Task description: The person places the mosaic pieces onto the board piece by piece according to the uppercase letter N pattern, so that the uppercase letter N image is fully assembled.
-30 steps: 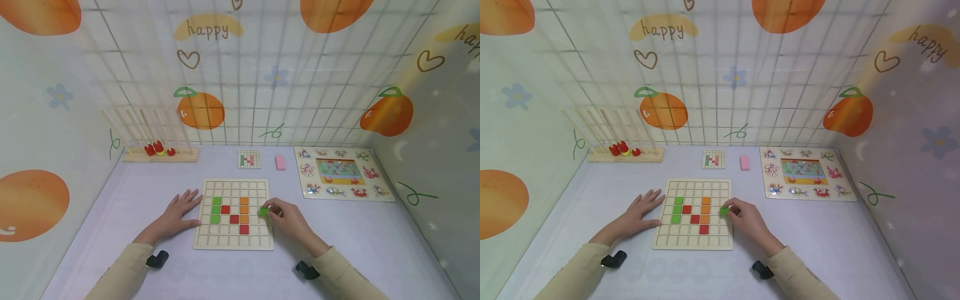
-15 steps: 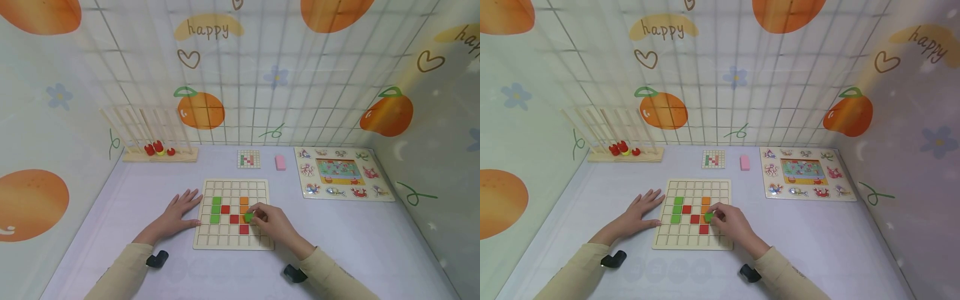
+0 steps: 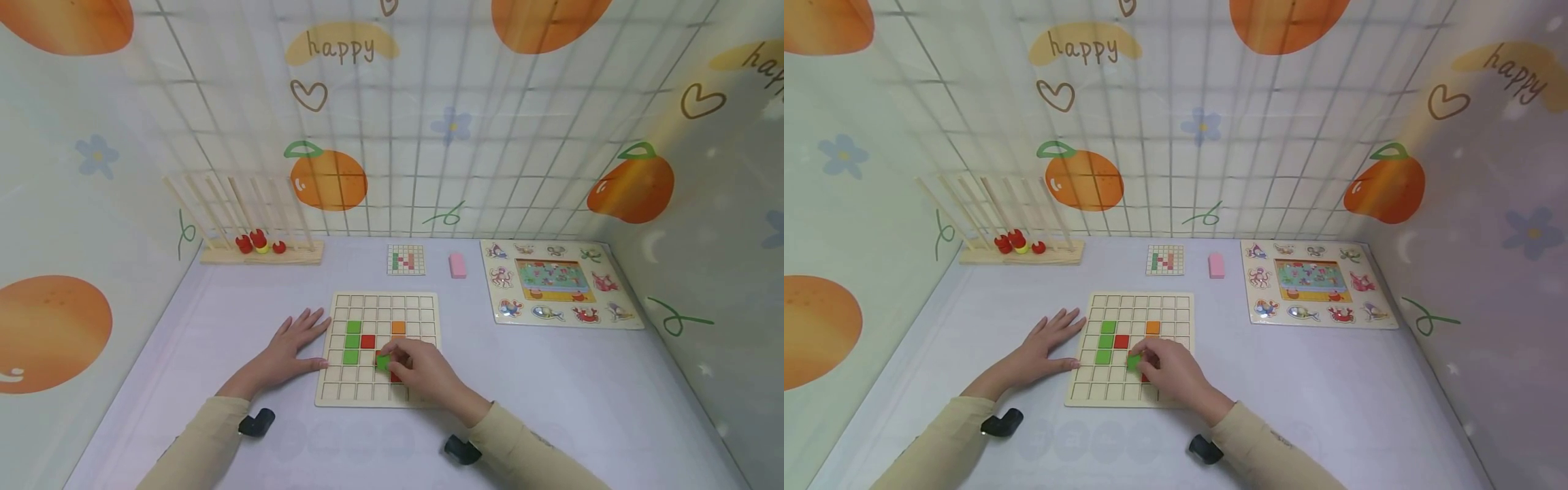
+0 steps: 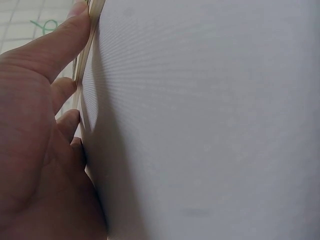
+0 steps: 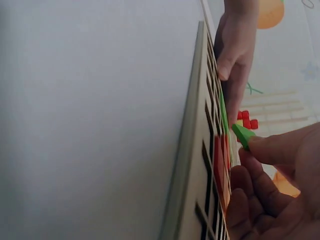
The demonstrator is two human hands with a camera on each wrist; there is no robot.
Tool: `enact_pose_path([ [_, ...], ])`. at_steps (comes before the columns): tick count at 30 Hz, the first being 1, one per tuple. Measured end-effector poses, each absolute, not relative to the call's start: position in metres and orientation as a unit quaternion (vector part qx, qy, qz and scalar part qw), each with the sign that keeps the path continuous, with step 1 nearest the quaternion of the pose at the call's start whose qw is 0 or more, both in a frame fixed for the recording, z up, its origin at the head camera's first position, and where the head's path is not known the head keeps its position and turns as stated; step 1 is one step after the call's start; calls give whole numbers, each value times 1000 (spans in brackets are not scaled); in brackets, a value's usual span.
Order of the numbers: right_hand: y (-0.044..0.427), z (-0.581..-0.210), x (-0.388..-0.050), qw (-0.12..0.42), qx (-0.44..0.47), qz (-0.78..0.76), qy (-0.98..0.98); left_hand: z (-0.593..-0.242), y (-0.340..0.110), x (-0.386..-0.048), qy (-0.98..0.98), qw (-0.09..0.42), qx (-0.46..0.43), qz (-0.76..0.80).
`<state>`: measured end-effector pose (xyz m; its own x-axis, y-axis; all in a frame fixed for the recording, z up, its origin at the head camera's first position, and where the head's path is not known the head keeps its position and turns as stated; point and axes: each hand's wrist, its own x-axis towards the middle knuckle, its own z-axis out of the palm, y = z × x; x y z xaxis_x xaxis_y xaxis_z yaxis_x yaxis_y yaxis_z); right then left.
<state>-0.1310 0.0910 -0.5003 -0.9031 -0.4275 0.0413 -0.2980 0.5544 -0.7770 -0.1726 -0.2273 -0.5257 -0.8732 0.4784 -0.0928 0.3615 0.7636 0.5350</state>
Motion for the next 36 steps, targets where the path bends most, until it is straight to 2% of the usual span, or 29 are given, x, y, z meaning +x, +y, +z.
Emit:
enact_pose_path([
  [11, 63, -504, -131, 85, -254, -382, 884, -523, -227, -172, 932, 113, 226, 260],
  [24, 38, -502, -133, 93, -263, -336, 900, -523, -227, -172, 930, 108, 231, 264],
  [36, 28, -504, -130, 68, -273, -301, 911, -522, -228, -171, 929, 108, 232, 269],
])
